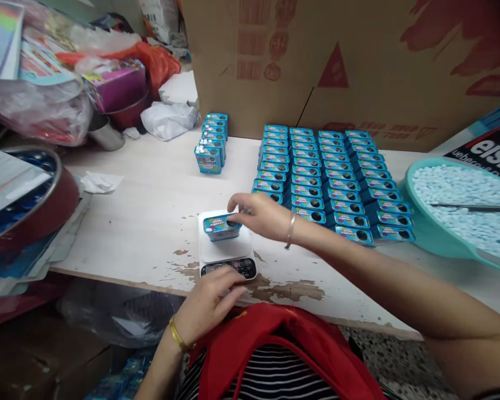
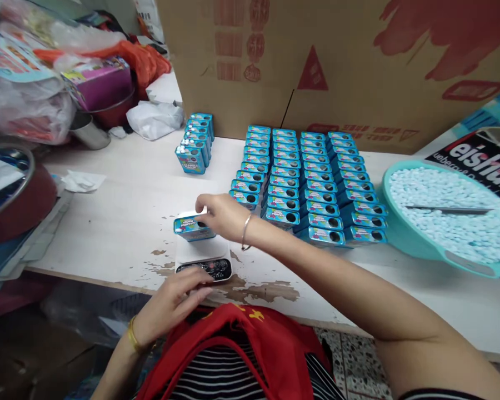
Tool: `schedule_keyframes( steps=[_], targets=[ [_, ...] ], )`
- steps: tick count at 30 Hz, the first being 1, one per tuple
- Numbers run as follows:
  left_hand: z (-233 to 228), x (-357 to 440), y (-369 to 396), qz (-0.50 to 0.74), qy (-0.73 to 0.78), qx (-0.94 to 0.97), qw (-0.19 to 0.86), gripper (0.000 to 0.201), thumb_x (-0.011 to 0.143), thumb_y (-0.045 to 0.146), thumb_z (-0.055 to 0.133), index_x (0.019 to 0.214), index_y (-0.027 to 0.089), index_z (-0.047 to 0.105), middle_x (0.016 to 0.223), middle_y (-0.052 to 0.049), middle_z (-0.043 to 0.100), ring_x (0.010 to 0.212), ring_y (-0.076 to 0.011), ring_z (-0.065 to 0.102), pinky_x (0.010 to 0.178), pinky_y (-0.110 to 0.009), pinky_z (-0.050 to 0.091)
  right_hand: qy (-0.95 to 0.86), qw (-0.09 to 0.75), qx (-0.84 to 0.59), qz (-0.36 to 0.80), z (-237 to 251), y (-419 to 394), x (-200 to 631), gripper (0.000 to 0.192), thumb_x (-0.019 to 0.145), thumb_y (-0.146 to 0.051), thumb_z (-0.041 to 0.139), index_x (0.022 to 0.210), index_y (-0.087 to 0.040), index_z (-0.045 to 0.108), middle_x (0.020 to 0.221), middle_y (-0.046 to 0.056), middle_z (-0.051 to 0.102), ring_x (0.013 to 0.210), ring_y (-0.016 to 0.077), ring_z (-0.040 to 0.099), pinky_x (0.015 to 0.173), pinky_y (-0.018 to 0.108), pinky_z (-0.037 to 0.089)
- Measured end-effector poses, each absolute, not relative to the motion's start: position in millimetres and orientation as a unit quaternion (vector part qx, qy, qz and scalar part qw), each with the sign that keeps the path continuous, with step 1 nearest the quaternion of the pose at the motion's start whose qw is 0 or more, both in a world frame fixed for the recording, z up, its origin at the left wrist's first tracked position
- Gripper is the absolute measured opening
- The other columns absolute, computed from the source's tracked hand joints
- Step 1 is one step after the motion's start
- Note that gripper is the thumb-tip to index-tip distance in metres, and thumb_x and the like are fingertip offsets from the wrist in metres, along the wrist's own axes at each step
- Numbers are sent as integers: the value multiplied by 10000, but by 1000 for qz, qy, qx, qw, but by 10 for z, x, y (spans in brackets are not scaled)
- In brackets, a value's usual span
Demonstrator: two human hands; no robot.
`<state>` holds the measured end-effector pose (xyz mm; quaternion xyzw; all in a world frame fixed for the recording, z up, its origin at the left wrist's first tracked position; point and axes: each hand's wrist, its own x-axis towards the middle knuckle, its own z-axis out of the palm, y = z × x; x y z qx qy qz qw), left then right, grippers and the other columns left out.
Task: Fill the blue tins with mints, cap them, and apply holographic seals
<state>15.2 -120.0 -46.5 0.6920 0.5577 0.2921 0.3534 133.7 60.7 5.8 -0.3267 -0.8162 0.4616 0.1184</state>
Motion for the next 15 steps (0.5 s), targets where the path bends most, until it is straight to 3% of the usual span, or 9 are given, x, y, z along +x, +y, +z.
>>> schedule_keyframes(
  steps=[4, 6, 10, 15],
  targets=[
    [-461, -148, -1289, 379, 639, 606, 284, 128, 896, 277, 567, 896, 195, 665, 876, -39, 676, 815, -147, 617, 739, -282, 502, -577, 198, -341, 715, 25, 535, 1679, 175, 876, -342, 587, 859, -168, 594, 703, -20, 501, 500, 57, 318, 436, 193, 233],
    [-472, -318, -1342, 423, 692, 534, 239, 124, 872, 295, 601, 842, 189, 659, 844, -27, 662, 782, -139, 602, 716, -266, 488, -437, 210, -366, 794, -87, 438, 1893, 172, 854, -336, 597, 896, -169, 595, 724, -8, 505, 488, 55, 310, 396, 192, 216],
    [-520, -527, -1391, 470, 753, 415, 202, 183, 827, 366, 648, 816, 184, 643, 769, 1, 624, 713, -121, 565, 683, -245, 470, -300, 207, -424, 829, -379, 189, 2246, 155, 784, -215, 639, 926, -166, 601, 763, 22, 539, 540, 72, 407, 391, 186, 285],
    [-558, -512, -1318, 468, 751, 411, 218, 226, 815, 401, 647, 810, 176, 643, 764, -4, 626, 712, -127, 567, 677, -249, 472, -341, 143, -426, 826, -449, 71, 2357, 275, 809, -357, 698, 975, -176, 574, 688, -26, 526, 435, 27, 268, 379, 181, 132]
  ],
)
